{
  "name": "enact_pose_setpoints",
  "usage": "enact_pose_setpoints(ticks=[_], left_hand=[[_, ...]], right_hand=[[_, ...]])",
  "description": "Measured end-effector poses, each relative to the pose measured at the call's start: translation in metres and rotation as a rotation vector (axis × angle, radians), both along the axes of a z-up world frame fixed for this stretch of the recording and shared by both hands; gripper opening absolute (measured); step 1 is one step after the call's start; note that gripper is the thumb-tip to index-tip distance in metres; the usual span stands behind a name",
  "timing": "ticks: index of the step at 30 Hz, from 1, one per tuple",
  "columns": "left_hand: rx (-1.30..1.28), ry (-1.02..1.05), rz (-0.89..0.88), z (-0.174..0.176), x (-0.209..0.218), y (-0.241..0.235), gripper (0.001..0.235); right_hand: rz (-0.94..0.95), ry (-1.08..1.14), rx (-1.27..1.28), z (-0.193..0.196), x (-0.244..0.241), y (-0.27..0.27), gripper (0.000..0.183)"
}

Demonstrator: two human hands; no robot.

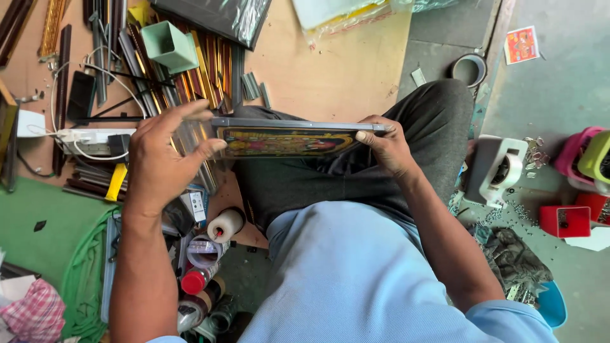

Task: The person sits on the floor and wipes framed religious pictures with a cloth, turning each frame over to clean both sides. They then slide each cleaned frame into a clear plastic bag and set the bagged frames aside.

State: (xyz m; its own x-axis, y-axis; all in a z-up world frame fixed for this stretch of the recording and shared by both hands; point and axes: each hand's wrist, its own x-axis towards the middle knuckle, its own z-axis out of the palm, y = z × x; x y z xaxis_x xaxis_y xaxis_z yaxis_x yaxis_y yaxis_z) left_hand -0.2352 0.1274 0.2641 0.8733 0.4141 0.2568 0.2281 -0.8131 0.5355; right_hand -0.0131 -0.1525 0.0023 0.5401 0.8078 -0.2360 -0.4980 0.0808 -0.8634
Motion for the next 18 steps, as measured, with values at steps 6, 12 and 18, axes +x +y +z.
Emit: enact_pose_setpoints(ticks=[6,12,18], left_hand=[[-0.151,0.201,0.054,-0.018,-0.002,0.017,0.018],[0.182,0.176,-0.011,-0.010,0.003,0.000,0.008],[0.385,0.138,0.011,0.008,0.003,-0.014,0.008]], right_hand=[[-0.004,-0.023,0.011,0.004,0.001,-0.002,0.015],[-0.005,-0.007,0.029,0.024,0.006,0.001,0.017],[-0.063,0.087,0.145,0.003,0.012,-0.001,0.016]])
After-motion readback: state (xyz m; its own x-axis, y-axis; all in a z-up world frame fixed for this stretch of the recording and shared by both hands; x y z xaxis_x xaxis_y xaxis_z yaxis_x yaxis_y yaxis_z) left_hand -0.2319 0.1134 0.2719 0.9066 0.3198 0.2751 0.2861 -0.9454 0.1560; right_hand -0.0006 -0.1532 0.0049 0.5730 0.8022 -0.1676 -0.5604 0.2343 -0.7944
